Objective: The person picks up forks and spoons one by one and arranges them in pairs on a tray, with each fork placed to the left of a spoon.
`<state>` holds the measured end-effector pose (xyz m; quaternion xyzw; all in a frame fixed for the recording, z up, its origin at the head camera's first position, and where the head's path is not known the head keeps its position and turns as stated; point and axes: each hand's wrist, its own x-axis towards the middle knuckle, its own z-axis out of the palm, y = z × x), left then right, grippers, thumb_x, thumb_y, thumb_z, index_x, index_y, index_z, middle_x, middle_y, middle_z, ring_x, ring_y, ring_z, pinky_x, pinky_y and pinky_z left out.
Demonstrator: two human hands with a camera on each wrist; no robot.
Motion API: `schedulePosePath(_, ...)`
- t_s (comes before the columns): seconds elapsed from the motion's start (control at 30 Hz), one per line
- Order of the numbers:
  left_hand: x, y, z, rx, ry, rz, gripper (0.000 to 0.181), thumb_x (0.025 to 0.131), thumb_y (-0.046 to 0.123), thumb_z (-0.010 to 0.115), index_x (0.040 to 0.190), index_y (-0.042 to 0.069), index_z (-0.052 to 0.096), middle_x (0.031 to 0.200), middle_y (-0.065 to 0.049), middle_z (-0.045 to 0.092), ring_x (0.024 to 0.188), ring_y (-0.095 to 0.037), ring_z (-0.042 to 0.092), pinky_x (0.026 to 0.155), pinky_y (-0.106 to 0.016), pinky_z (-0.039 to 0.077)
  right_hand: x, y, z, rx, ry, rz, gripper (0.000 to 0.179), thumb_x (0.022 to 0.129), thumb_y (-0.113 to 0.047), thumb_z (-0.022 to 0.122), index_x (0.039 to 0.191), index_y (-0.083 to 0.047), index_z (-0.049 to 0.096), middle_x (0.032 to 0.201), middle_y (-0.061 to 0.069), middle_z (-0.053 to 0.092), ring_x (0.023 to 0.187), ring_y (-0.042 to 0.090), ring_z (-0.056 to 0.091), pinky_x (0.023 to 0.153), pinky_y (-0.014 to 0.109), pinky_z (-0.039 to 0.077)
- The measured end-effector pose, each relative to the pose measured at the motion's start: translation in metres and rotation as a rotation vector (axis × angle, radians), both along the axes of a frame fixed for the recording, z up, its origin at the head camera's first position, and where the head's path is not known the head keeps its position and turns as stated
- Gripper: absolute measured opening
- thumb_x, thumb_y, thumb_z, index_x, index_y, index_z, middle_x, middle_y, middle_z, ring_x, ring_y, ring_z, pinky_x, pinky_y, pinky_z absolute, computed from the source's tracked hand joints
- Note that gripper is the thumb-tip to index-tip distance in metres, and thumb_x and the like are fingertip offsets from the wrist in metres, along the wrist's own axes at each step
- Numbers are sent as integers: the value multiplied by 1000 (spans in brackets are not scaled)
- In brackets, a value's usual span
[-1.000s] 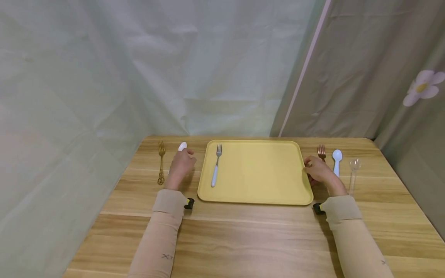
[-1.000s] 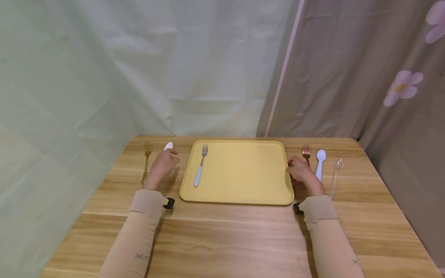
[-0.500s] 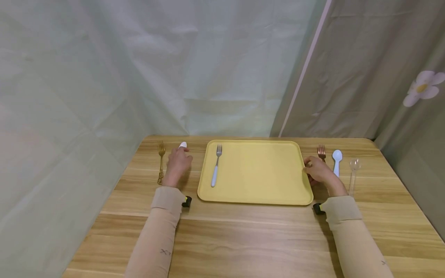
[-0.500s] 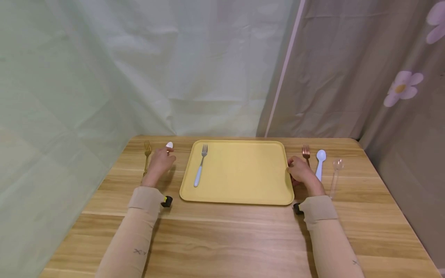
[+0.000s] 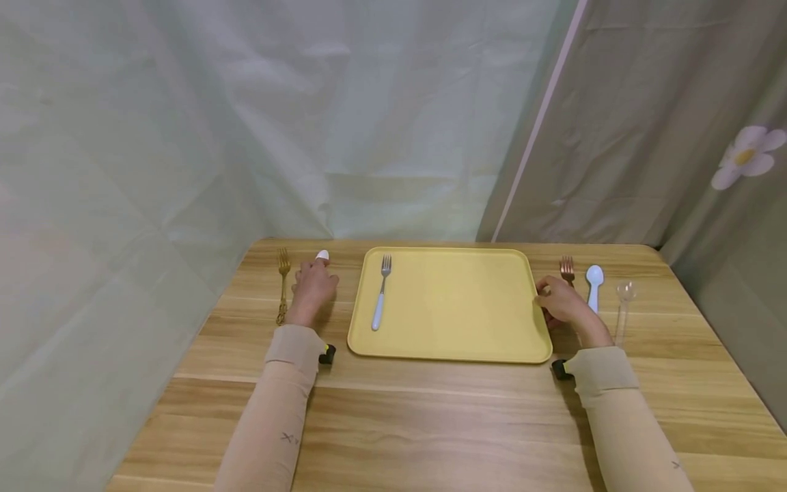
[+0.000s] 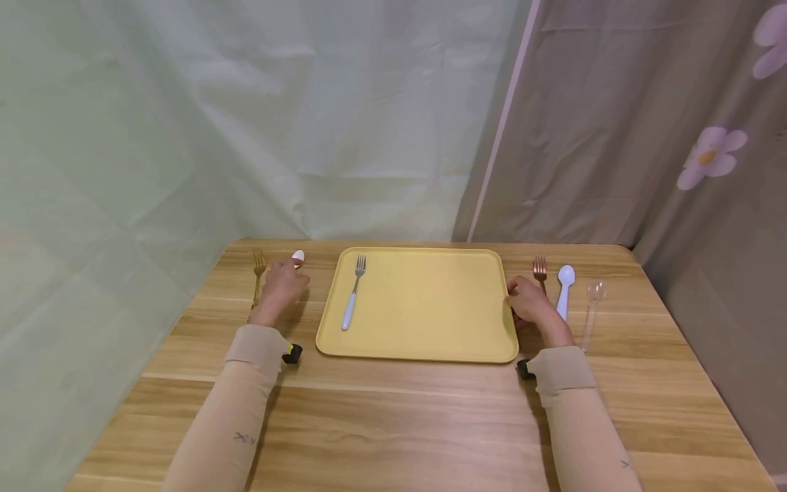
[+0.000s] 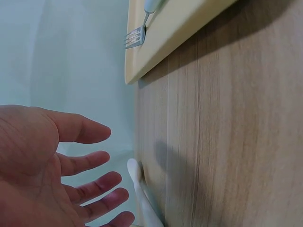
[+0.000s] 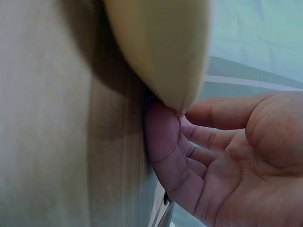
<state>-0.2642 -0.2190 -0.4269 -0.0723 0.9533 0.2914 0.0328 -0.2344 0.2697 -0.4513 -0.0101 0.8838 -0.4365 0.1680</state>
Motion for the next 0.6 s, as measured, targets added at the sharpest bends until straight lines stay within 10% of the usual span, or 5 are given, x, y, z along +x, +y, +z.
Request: schedulePosePath(0.6,-8,-12,-6,-23,-49,-2,63,104,22,46,156,-9,29,150,-38,29,139,-58,28,111,-74,27,1,0,0,7,6,-4,29,104,0,48,128,15,42,76,16,60,57,17,62,51,35,58)
